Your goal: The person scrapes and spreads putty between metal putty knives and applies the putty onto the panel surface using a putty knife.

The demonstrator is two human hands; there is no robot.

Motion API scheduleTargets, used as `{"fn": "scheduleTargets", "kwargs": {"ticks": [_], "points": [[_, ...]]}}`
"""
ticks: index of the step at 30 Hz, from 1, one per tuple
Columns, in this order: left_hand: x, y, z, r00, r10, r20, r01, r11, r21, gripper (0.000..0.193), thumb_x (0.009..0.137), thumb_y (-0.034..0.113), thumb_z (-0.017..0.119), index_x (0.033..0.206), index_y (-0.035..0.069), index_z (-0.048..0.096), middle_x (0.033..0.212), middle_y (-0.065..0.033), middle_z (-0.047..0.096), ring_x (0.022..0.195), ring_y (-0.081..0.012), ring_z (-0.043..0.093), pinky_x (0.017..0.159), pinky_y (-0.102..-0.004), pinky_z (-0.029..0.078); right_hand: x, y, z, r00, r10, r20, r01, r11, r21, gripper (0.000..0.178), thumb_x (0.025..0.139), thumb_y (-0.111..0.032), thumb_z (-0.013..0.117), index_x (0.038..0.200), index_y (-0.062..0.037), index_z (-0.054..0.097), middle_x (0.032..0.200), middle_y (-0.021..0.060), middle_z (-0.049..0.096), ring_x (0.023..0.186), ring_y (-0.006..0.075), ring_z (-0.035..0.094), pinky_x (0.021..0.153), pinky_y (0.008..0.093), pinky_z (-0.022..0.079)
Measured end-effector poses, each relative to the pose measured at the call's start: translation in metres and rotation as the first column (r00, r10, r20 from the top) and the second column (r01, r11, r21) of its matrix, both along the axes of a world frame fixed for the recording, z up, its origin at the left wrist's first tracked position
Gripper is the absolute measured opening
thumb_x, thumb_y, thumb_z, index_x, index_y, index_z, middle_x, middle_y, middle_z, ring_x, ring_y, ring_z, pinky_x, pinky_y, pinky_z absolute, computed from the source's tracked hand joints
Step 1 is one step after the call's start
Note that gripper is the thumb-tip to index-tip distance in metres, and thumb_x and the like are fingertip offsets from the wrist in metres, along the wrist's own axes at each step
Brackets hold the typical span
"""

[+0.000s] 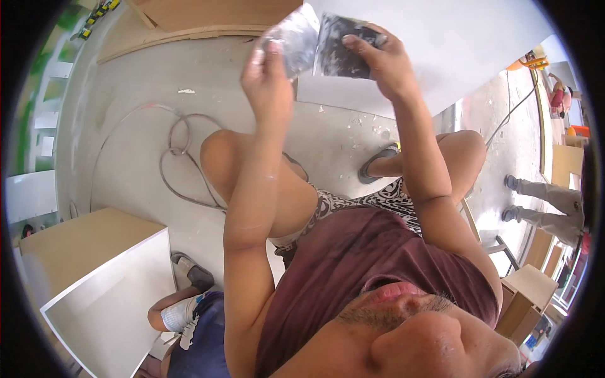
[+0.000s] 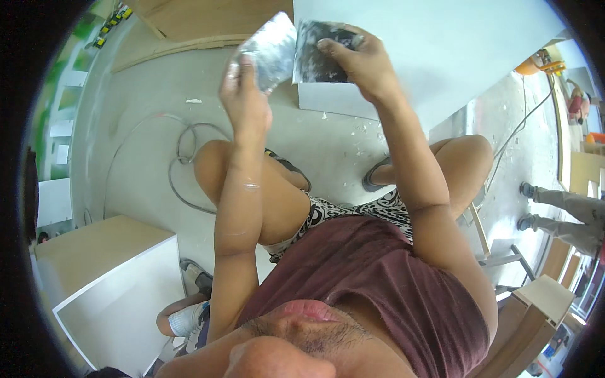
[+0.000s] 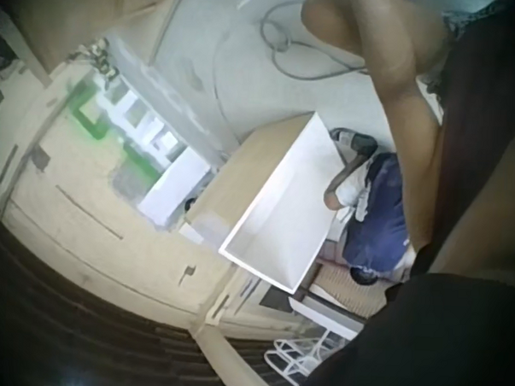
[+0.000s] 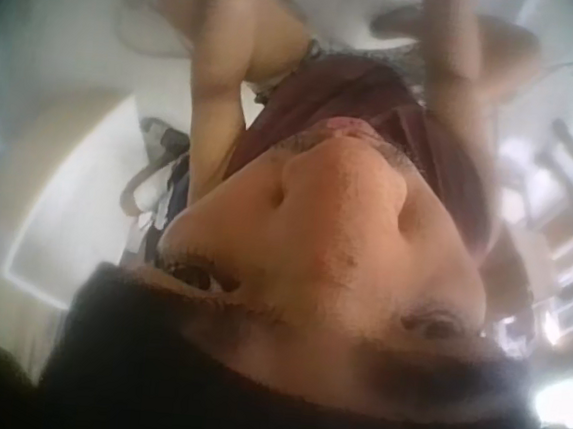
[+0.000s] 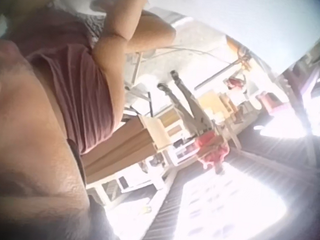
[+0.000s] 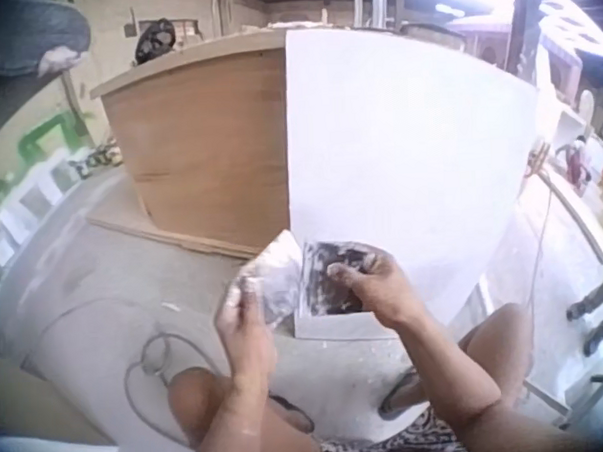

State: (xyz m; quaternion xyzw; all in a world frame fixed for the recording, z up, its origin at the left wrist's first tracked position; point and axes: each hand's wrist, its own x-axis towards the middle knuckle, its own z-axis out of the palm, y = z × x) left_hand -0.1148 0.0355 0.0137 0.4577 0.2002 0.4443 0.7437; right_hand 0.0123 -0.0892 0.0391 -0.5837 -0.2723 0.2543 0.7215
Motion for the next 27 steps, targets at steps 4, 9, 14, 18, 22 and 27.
{"fn": "scheduleTargets", "kwargs": {"ticks": [4,9,14,18,22,27], "points": [[-0.007,-0.009,-0.008,0.917,0.197,-0.348,0.039,0.821,0.569,0.025,0.098,0.014,0.052,0.115,0.0,0.065,0.09,-0.0146,0.07,0.081,-0.0178,0.063,0.078,-0.0288,0.048,0.011,0.019,-0.003,0.996,-0.062,0.058,0.068,0.991,-0.118,0.029,0.085,-0.006,0.069,0.111,0.0053,0.064,0.091,0.0069,0.068,0.075,0.0107,0.063,0.068,0.025,0.054],[-0.009,-0.002,-0.013,0.859,0.191,-0.475,0.068,0.877,0.476,0.024,0.097,0.014,0.053,0.113,0.001,0.066,0.085,-0.0126,0.069,0.078,-0.0162,0.061,0.076,-0.0296,0.049,0.062,0.048,0.039,0.567,-0.16,0.808,0.406,0.908,-0.106,0.028,0.089,-0.005,0.055,0.115,0.0027,0.062,0.112,0.0133,0.065,0.096,0.0245,0.064,0.086,0.0388,0.052],[-0.017,0.023,-0.008,0.987,-0.005,-0.16,0.002,1.0,-0.019,0.027,0.098,0.011,0.051,0.115,-0.006,0.061,0.099,-0.007,0.066,0.086,-0.0115,0.059,0.077,-0.0268,0.049,0.089,0.098,0.034,-0.027,0.123,0.992,0.766,0.64,-0.058,0.039,0.083,-0.002,0.05,0.122,0.0018,0.058,0.12,0.0217,0.059,0.103,0.0391,0.058,0.09,0.0469,0.047],[-0.023,0.026,-0.001,0.997,-0.007,-0.075,0.003,0.998,-0.055,0.029,0.098,0.01,0.05,0.117,-0.011,0.058,0.105,-0.0108,0.065,0.093,-0.0135,0.06,0.082,-0.0276,0.049,0.081,0.121,-0.03,-0.316,0.248,0.916,0.818,0.56,0.13,0.059,0.087,-0.011,0.047,0.142,0.004,0.035,0.136,0.0225,0.047,0.12,0.0399,0.048,0.096,0.057,0.04],[-0.025,0.026,0.008,0.997,-0.044,-0.061,0.039,0.996,-0.081,0.029,0.098,0.009,0.05,0.118,-0.011,0.057,0.106,-0.0116,0.065,0.094,-0.0143,0.061,0.082,-0.0283,0.05,0.058,0.114,-0.074,-0.226,0.369,0.901,0.747,0.66,-0.083,0.057,0.085,-0.011,0.05,0.138,0.0055,0.04,0.135,0.0217,0.047,0.121,0.0395,0.047,0.096,0.0593,0.038],[-0.031,0.025,0.01,0.997,-0.034,-0.066,0.024,0.988,-0.15,0.029,0.098,0.008,0.05,0.118,-0.011,0.056,0.106,-0.0124,0.064,0.092,-0.0148,0.062,0.08,-0.029,0.052,0.071,0.109,-0.008,-0.252,0.068,0.965,0.792,0.587,0.166,0.053,0.083,-0.003,0.049,0.136,-0.0071,0.047,0.124,0.0208,0.054,0.115,0.043,0.052,0.094,0.0521,0.044]]}}
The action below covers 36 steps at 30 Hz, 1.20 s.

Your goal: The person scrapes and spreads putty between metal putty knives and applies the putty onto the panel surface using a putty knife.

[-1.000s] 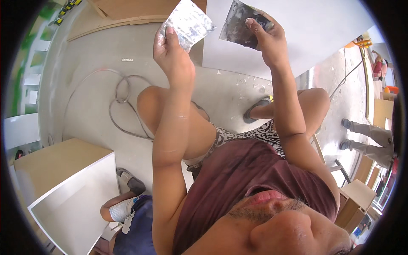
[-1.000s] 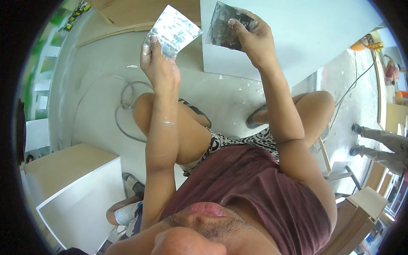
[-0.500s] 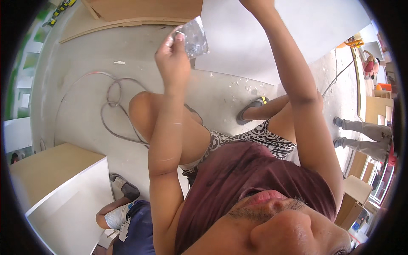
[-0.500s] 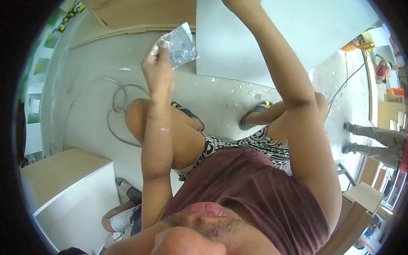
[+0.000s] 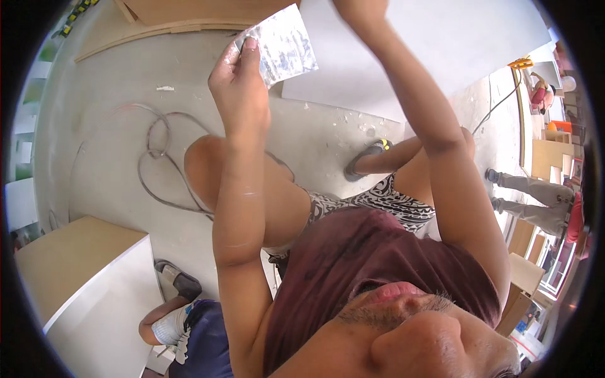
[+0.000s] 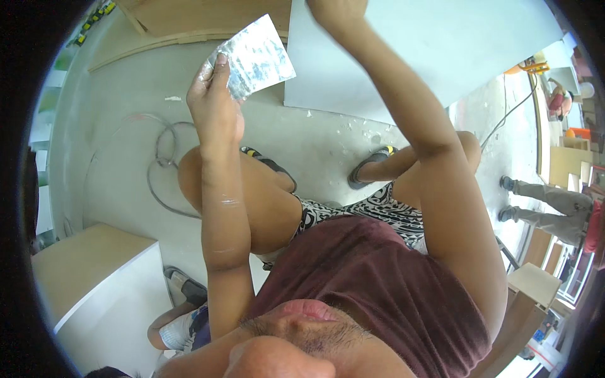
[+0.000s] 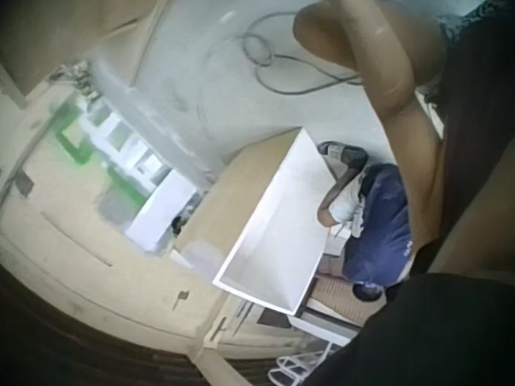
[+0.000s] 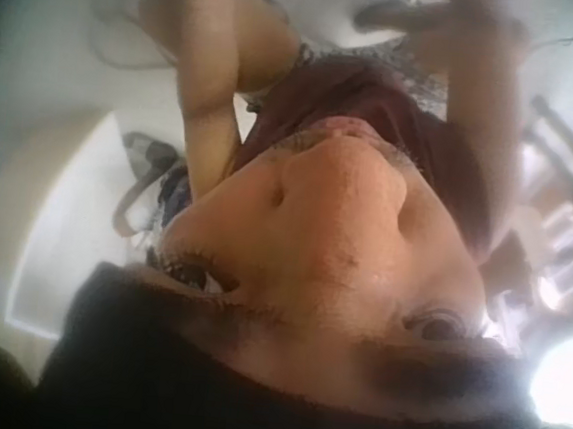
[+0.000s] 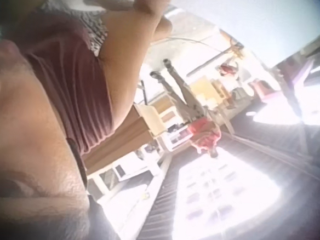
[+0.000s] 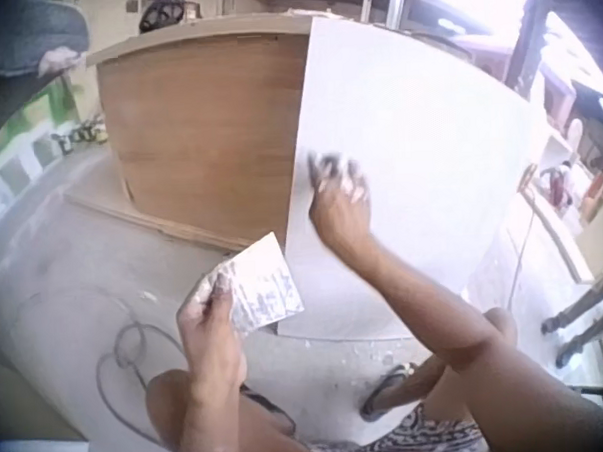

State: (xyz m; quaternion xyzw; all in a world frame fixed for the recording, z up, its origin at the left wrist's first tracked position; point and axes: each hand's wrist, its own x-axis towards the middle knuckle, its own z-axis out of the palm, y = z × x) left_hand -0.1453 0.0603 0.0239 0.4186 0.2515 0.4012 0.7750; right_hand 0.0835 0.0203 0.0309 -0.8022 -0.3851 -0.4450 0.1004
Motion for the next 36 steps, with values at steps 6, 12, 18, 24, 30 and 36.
{"fn": "scheduleTargets", "kwargs": {"ticks": [6,12,18,24,30,36], "points": [[-0.004,0.003,0.004,0.997,-0.01,0.079,0.012,1.0,-0.022,0.03,0.098,0.013,0.052,0.117,-0.009,0.054,0.112,-0.0138,0.062,0.103,-0.019,0.061,0.088,-0.0349,0.05,0.007,0.029,0.008,0.998,0.046,0.043,-0.045,0.999,-0.004,0.048,0.085,-0.006,0.05,0.133,-0.0005,0.047,0.12,0.0192,0.056,0.108,0.0357,0.053,0.088,0.0461,0.047],[-0.004,0.007,0.007,0.994,0.025,0.11,-0.02,0.999,-0.046,0.026,0.097,0.008,0.05,0.114,-0.012,0.057,0.105,-0.0116,0.064,0.094,-0.0147,0.061,0.081,-0.029,0.05,-0.037,0.021,-0.103,0.979,0.11,-0.173,-0.159,0.939,-0.306,0.058,0.087,-0.022,0.051,0.139,0.0,0.038,0.122,0.0197,0.051,0.103,0.0346,0.054,0.091,0.0551,0.043],[-0.001,0.014,-0.008,0.991,0.075,0.114,-0.074,0.997,-0.011,0.02,0.095,0.008,0.053,0.105,-0.008,0.06,0.096,-0.0078,0.062,0.085,-0.0142,0.058,0.076,-0.0291,0.047,-0.023,-0.011,-0.014,0.965,0.045,-0.258,-0.079,0.99,-0.121,0.046,0.086,-0.005,0.047,0.131,-0.0087,0.051,0.122,0.0158,0.058,0.111,0.0383,0.056,0.09,0.0486,0.046],[0.002,0.032,-0.003,0.993,0.072,0.089,-0.064,0.995,-0.082,0.022,0.091,0.018,0.053,0.093,-0.002,0.06,0.091,-0.0065,0.06,0.083,-0.0177,0.058,0.076,-0.0335,0.048,0.01,-0.115,0.065,0.856,0.461,-0.234,-0.346,0.847,0.403,0.032,0.087,-0.007,0.056,0.118,-0.0024,0.06,0.095,0.0143,0.066,0.086,0.0266,0.064,0.073,0.0368,0.053],[0.038,0.028,0.009,0.976,0.113,-0.185,-0.095,0.99,0.104,0.033,0.096,0.034,0.051,0.09,0.003,0.062,0.079,-0.0029,0.057,0.072,-0.015,0.057,0.063,-0.0298,0.047,0.069,-0.329,0.052,0.623,0.694,-0.361,0.024,0.444,0.896,0.041,0.086,-0.011,0.069,0.122,0.0004,0.053,0.104,0.0102,0.065,0.085,0.016,0.064,0.071,0.0287,0.054],[0.116,0.061,0.024,0.942,-0.218,-0.254,0.253,0.961,0.11,0.042,0.096,0.041,0.054,0.109,0.002,0.063,0.083,-0.0049,0.06,0.074,-0.0127,0.058,0.065,-0.0258,0.046,0.148,-0.436,0.011,0.545,0.708,-0.449,0.619,0.022,0.785,0.04,0.094,-0.033,0.058,0.112,0.002,0.059,0.094,0.009,0.065,0.075,0.0138,0.06,0.066,0.0265,0.049]]}}
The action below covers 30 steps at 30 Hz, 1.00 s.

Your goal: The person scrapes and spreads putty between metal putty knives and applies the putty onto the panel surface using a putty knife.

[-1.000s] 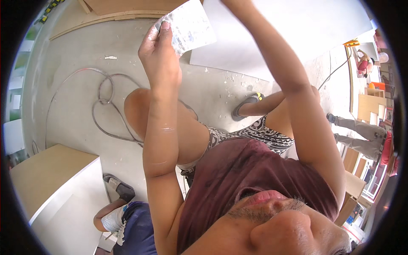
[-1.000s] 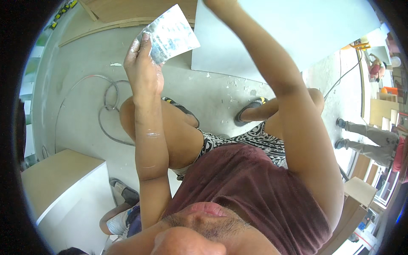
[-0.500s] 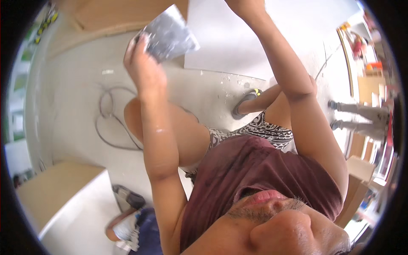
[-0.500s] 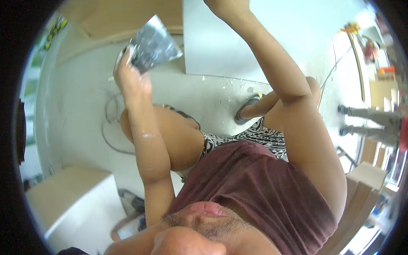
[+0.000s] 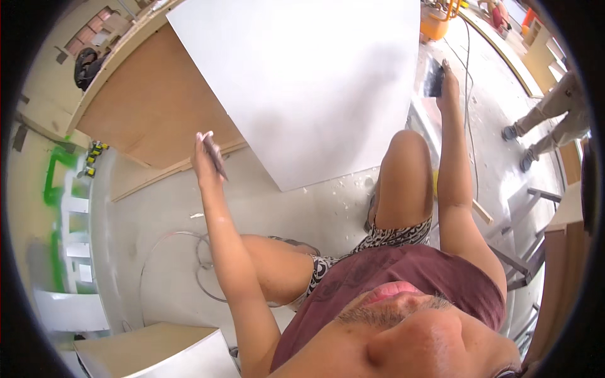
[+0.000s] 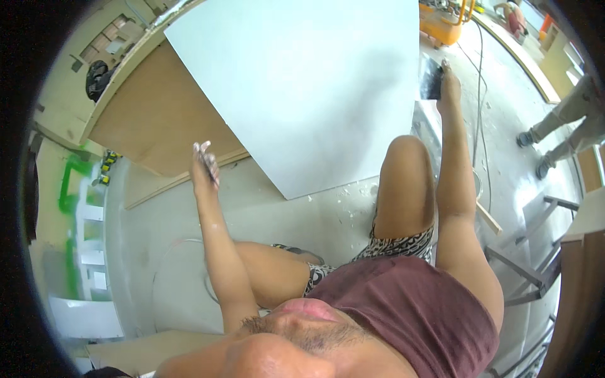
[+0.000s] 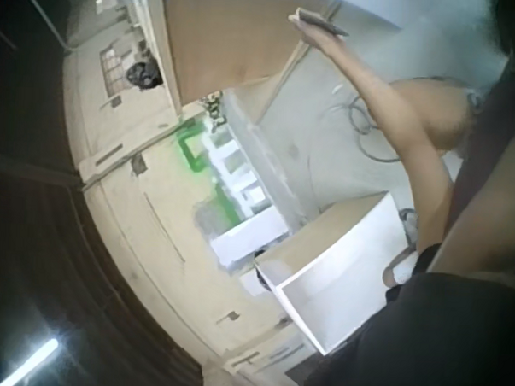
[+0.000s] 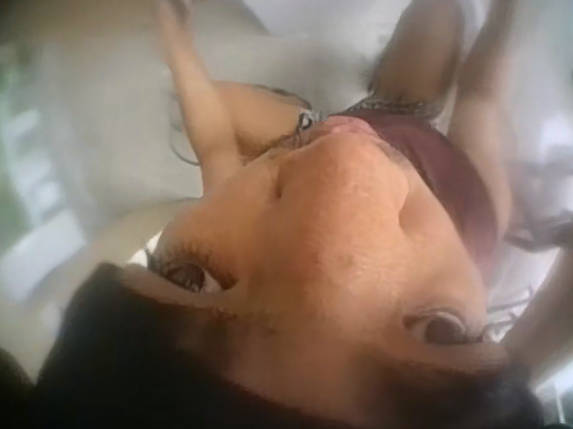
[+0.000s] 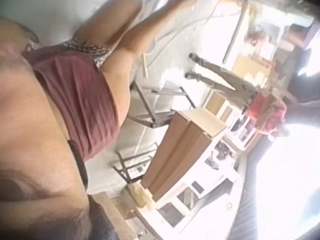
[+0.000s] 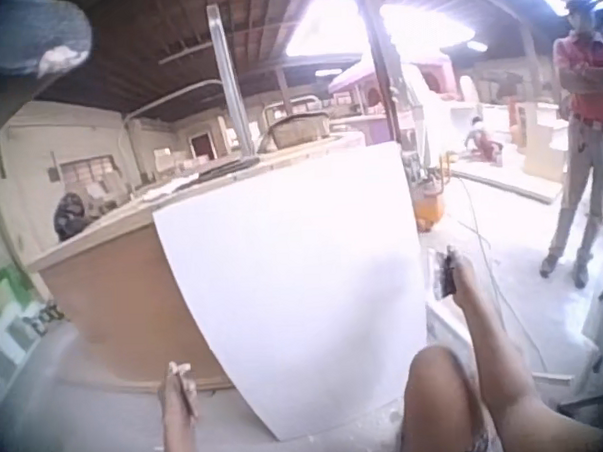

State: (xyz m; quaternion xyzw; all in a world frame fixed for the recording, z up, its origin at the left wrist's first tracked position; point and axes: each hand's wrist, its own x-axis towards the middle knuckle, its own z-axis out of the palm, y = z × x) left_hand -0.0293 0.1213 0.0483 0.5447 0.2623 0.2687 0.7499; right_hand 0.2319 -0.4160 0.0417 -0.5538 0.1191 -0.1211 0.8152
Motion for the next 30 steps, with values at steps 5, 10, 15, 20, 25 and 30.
{"fn": "scheduleTargets", "kwargs": {"ticks": [5,10,15,20,25,30], "points": [[0.061,0.018,0.02,0.998,-0.014,-0.058,0.026,0.979,0.202,0.051,0.094,0.043,0.059,0.12,0.0,0.055,0.096,-0.0089,0.065,0.088,-0.0149,0.059,0.077,-0.0273,0.046,0.039,-0.016,-0.023,0.996,0.066,0.06,-0.06,0.994,-0.092,0.032,0.092,-0.025,0.055,0.107,0.0019,0.066,0.081,0.0029,0.063,0.067,0.011,0.056,0.059,0.0259,0.045],[0.053,0.049,0.011,0.992,0.022,-0.124,0.014,0.96,0.28,0.057,0.094,0.052,0.053,0.123,0.003,0.054,0.091,-0.008,0.066,0.072,-0.0067,0.054,0.067,-0.0223,0.042,0.028,-0.051,-0.068,0.996,-0.01,0.092,0.019,0.995,-0.1,0.03,0.09,-0.021,0.058,0.107,0.0014,0.069,0.087,0.0025,0.066,0.071,0.0107,0.057,0.063,0.0254,0.045],[-0.051,0.152,-0.025,0.978,-0.151,0.142,0.155,0.988,-0.019,0.05,0.096,0.048,0.049,0.123,0.006,0.055,0.077,-0.0008,0.059,0.049,-0.0053,0.04,0.04,-0.0217,0.035,-0.039,-0.071,-0.128,0.993,-0.027,-0.112,-0.033,0.867,-0.497,0.032,0.088,-0.025,0.061,0.108,-0.0019,0.069,0.08,0.0052,0.068,0.069,0.0114,0.06,0.065,0.0265,0.047],[-0.222,0.181,-0.145,0.932,-0.106,0.347,0.362,0.216,-0.907,0.035,0.093,0.033,0.057,0.121,0.011,0.059,0.082,-0.0021,0.063,0.069,-0.0134,0.06,0.057,-0.0252,0.051,-0.132,-0.067,-0.169,0.913,0.195,-0.36,-0.39,0.15,-0.908,0.03,0.087,-0.033,0.059,0.111,-0.0167,0.068,0.075,0.0184,0.065,0.071,0.0349,0.065,0.066,0.042,0.049],[-0.349,0.005,-0.295,0.97,-0.15,0.191,0.198,0.037,-0.979,0.031,0.093,0.036,0.057,0.105,0.007,0.061,0.09,-0.0054,0.063,0.073,-0.0185,0.06,0.059,-0.0308,0.055,-0.205,-0.08,-0.246,0.597,0.49,-0.635,-0.513,-0.376,-0.772,0.038,0.08,-0.035,0.064,0.107,-0.0087,0.068,0.083,0.0197,0.067,0.083,0.0414,0.064,0.074,0.0469,0.051],[-0.364,-0.13,-0.344,0.877,-0.134,-0.462,-0.274,0.651,-0.708,0.059,0.09,0.05,0.055,0.13,0.006,0.052,0.104,-0.0107,0.065,0.068,-0.0153,0.059,0.056,-0.0298,0.052,-0.296,-0.11,-0.338,0.27,0.381,-0.884,-0.744,-0.501,-0.443,0.043,0.079,-0.037,0.064,0.111,-0.008,0.067,0.097,0.0217,0.067,0.094,0.04,0.063,0.08,0.0454,0.051]]}}
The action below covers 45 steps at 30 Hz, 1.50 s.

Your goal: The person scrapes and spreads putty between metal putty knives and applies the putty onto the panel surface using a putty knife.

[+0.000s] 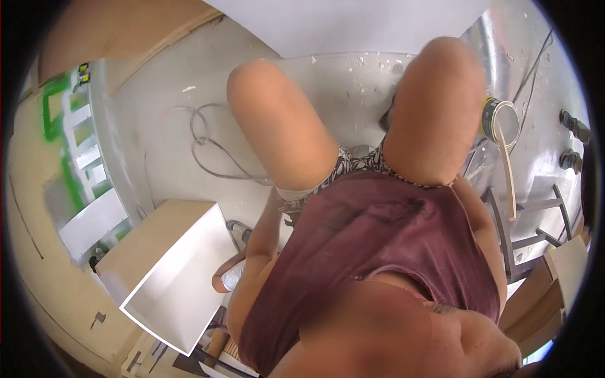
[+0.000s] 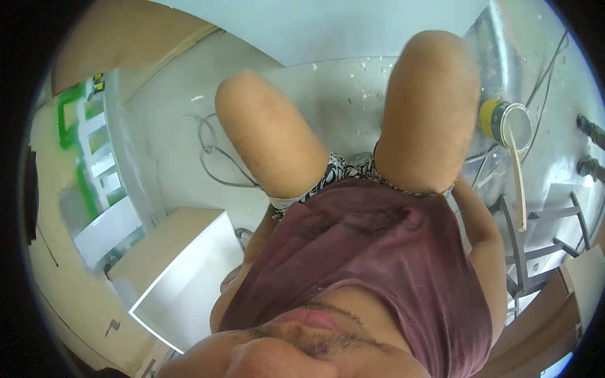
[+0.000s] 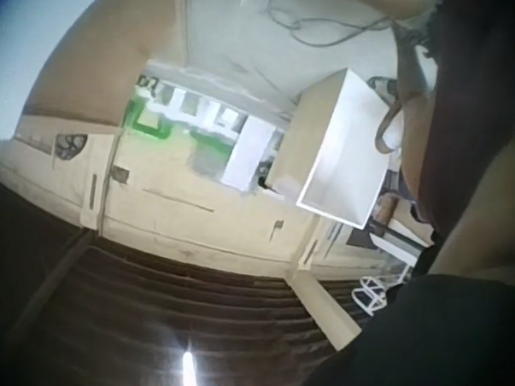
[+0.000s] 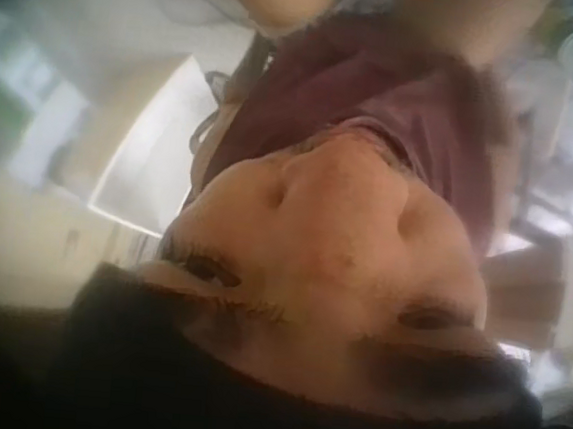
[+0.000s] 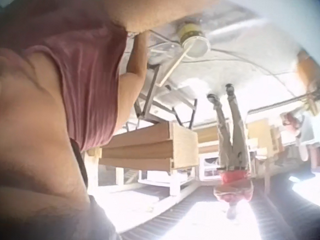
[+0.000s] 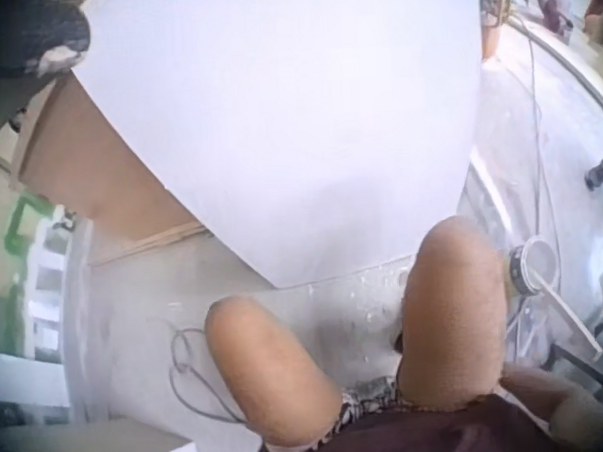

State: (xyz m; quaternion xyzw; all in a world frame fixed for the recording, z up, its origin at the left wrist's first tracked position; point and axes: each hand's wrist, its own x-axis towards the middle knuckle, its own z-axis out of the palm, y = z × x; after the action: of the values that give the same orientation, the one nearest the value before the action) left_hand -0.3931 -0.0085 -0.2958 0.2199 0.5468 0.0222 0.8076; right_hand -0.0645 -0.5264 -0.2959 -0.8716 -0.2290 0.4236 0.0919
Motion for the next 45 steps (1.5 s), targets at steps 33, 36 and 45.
{"fn": "scheduleTargets", "kwargs": {"ticks": [33,36,45], "points": [[0.191,0.149,-0.01,0.981,-0.145,-0.128,0.152,0.987,0.046,0.055,0.093,0.046,0.052,0.13,0.005,0.052,0.095,-0.0096,0.064,0.058,-0.0154,0.054,0.05,-0.0282,0.048,-0.048,0.031,-0.085,0.805,-0.582,-0.112,0.524,0.787,-0.326,0.05,0.083,-0.043,0.059,0.114,-0.0047,0.065,0.109,0.0223,0.065,0.101,0.0372,0.062,0.086,0.0431,0.049],[0.19,0.174,-0.008,0.97,-0.22,-0.099,0.223,0.974,0.022,0.055,0.094,0.046,0.052,0.13,0.005,0.052,0.095,-0.0095,0.064,0.057,-0.0154,0.053,0.049,-0.028,0.047,-0.082,0.051,-0.084,0.759,-0.644,-0.096,0.589,0.742,-0.32,0.05,0.083,-0.043,0.059,0.114,-0.0044,0.065,0.11,0.0224,0.065,0.102,0.0369,0.062,0.087,0.0429,0.048],[0.09,0.27,0.027,0.974,-0.202,0.104,0.205,0.979,-0.019,0.054,0.095,0.045,0.051,0.13,0.004,0.052,0.092,-0.0092,0.064,0.055,-0.0155,0.052,0.048,-0.0276,0.046,-0.136,0.114,-0.098,0.683,-0.73,-0.031,0.702,0.667,-0.251,0.052,0.085,-0.045,0.057,0.115,-0.0035,0.064,0.114,0.0226,0.064,0.104,0.0362,0.062,0.088,0.0423,0.048]]}}
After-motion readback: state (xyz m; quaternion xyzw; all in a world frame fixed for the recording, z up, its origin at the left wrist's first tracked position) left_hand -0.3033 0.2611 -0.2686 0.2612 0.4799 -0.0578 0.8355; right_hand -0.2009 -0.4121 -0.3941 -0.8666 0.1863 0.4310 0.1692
